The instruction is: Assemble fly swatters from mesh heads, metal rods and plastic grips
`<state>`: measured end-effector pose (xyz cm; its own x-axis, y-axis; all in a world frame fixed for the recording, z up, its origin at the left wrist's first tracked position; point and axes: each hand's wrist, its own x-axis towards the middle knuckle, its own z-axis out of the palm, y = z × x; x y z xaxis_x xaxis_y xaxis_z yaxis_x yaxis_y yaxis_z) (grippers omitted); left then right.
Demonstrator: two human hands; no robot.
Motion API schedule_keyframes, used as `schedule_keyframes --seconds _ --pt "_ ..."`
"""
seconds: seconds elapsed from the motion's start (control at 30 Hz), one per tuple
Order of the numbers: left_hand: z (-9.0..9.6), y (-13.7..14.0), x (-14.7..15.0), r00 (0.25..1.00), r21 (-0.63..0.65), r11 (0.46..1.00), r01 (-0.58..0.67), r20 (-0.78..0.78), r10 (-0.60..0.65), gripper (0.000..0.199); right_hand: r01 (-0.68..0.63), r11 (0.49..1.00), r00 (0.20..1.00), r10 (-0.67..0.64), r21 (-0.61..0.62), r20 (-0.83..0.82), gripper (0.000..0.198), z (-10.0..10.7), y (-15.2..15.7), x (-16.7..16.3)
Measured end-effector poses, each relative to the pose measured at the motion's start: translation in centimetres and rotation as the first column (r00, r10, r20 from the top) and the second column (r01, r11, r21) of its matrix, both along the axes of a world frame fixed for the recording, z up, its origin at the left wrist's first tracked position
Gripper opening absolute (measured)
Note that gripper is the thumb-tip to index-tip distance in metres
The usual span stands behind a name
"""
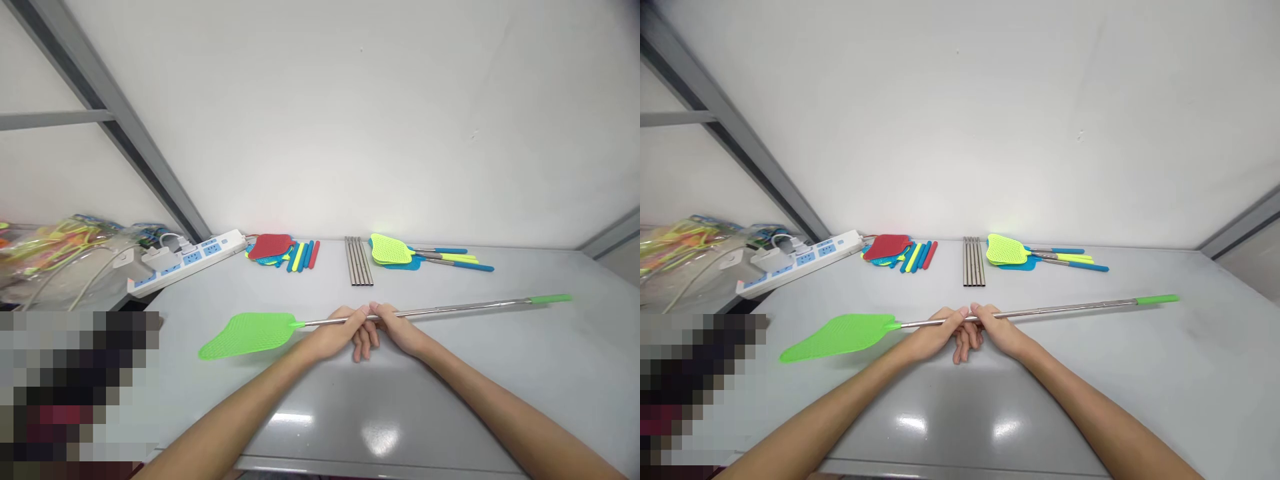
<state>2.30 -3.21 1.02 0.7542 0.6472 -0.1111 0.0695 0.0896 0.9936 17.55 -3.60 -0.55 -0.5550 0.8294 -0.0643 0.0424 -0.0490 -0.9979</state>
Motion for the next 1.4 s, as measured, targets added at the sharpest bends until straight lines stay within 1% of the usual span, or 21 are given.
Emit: schedule_keyframes --seconds 0.07,0.17,0.33,0.47,0.6,0.7,0.83,0.97,1.13,1.2,1.23,1.3,1.33,1.4 --pt "0.1 0.0 0.0 1.000 0.023 0.999 -0.025 -0.003 0.025 0.056 0.006 1.000 1.000 -0.006 -0.009 -0.013 0.057 -0.2 0.1 0.0" --pt "0.1 0.2 0.0 0.997 0.061 0.995 -0.078 0.001 0.078 0.054 0.037 0.999 0.995 -0.039 -0.024 -0.093 0.053 -0.7 0.4 0.1" --pt "0.2 0.4 0.1 0.991 0.048 0.991 -0.122 0.057 0.119 0.045 0.056 0.994 0.971 -0.075 -0.091 -0.227 0.045 -0.8 0.7 0.2" --pt "0.9 0.3 0.1 0.985 0.069 0.988 -0.139 0.114 0.131 0.040 0.034 0.991 0.953 -0.071 -0.128 -0.295 0.040 -0.3 0.6 0.2" --pt "1.1 0.3 0.1 0.985 0.072 0.984 -0.162 0.072 0.156 0.040 -0.005 0.987 0.937 -0.052 -0.161 -0.346 0.036 -0.1 0.6 0.3" --pt "0.5 0.4 0.1 0.981 0.044 0.982 -0.184 0.068 0.181 0.044 0.015 0.978 0.912 -0.100 -0.210 -0.398 0.038 -0.3 0.7 0.3" --pt "-0.4 0.7 0.2 0.962 -0.049 0.970 -0.237 0.128 0.241 0.050 0.079 0.967 0.881 -0.181 -0.241 -0.437 0.042 -0.5 0.7 0.3" --pt "-0.8 0.9 0.1 0.916 -0.065 0.935 -0.348 0.191 0.354 0.051 0.167 0.954 0.837 -0.271 -0.250 -0.475 0.041 -0.2 0.7 0.4" --pt "-0.8 1.2 0.0 0.868 -0.098 0.900 -0.425 0.238 0.436 0.050 0.234 0.911 0.706 -0.400 -0.341 -0.584 0.042 0.0 1.1 0.6" --pt "-0.8 1.3 0.0 0.855 -0.095 0.889 -0.449 0.243 0.458 0.051 0.238 0.900 0.676 -0.423 -0.364 -0.604 0.042 -0.1 1.2 0.7" --pt "-0.8 1.3 0.0 0.846 -0.094 0.880 -0.465 0.246 0.473 0.051 0.243 0.900 0.675 -0.425 -0.362 -0.603 0.043 -0.1 1.2 0.7" --pt "-0.8 1.3 -0.1 0.813 -0.095 0.850 -0.518 0.255 0.524 0.050 0.265 0.909 0.700 -0.411 -0.323 -0.584 0.045 -0.2 1.2 0.7" --pt "-0.8 1.3 -0.1 0.786 -0.097 0.826 -0.555 0.265 0.559 0.050 0.278 0.916 0.719 -0.399 -0.290 -0.569 0.046 -0.3 1.1 0.6" --pt "-0.8 1.3 -0.3 0.710 -0.104 0.758 -0.644 0.289 0.642 0.049 0.307 0.924 0.751 -0.382 -0.229 -0.538 0.048 -0.3 1.0 0.5"
